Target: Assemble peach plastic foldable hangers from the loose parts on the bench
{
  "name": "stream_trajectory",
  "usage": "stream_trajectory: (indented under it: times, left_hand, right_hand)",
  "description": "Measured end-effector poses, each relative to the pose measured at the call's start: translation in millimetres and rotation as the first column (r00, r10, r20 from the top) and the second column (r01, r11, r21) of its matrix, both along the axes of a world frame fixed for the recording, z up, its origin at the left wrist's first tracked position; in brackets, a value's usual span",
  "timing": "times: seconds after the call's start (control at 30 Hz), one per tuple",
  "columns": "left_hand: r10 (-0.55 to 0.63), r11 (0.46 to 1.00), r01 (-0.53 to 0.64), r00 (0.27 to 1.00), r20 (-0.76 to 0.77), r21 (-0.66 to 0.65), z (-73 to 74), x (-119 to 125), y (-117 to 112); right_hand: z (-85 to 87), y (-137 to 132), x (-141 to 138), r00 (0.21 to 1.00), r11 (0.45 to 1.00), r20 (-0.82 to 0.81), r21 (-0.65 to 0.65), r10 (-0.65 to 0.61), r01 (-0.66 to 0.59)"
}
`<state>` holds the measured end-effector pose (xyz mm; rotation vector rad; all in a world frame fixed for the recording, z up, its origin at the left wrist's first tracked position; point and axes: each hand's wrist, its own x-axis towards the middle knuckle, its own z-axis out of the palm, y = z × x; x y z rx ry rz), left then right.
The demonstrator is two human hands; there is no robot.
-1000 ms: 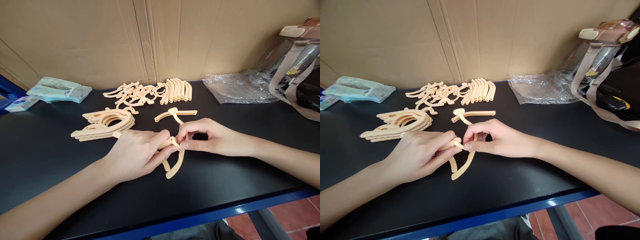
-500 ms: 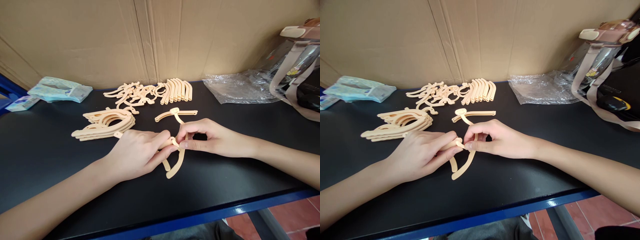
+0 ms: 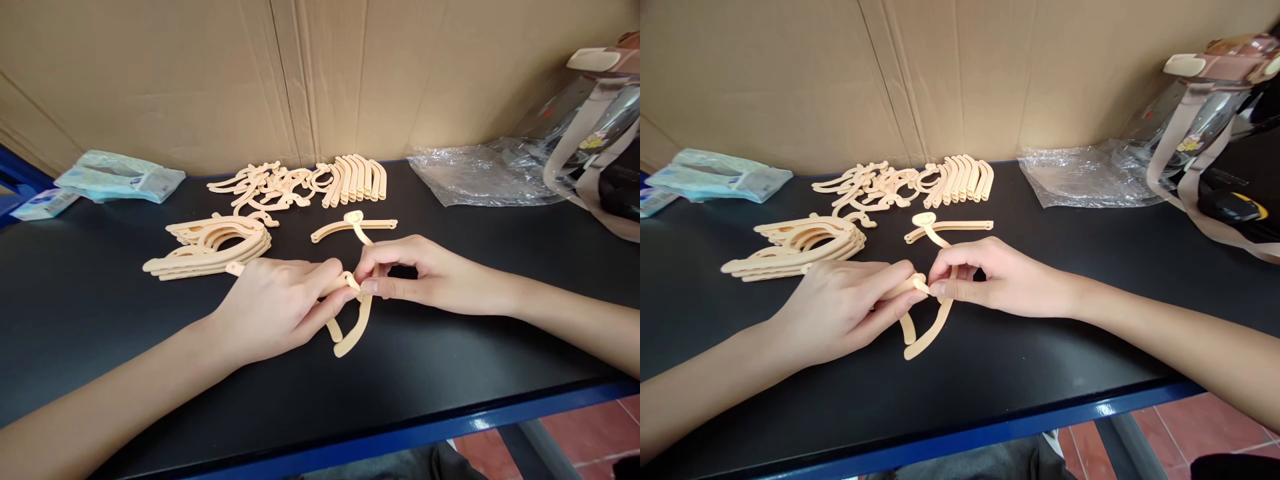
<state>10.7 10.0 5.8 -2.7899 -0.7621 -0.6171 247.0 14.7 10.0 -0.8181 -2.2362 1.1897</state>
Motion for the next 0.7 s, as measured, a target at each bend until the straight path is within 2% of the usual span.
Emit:
stream_trajectory:
  times: [0.17, 0.43, 0.7]
  left_hand:
    - [-0.036, 0.999, 0.036, 0.999, 0.006, -0.014, 0.2, 0.1, -0.2]
    - [-0.038, 0.999, 0.039, 0.998, 0.05, -0.023, -8.8, -1.0, 1.3]
    - [-0.019, 1.0, 0.019, 0.998, 0.068, 0.005, -9.7, 1.2, -0.2]
  right_hand:
    - [0.4, -0.3, 0.2, 1.0, 0.999, -0.007, -0.033, 0.019, -0.019]
    - [-3.6, 0.5, 0.6, 1.0, 1.0, -0.022, -0.018, 0.019, -0.019]
    - [-2.7, 0.0, -2.0, 0.998, 0.987, -0.064, -0.161, -0.007, -0.003]
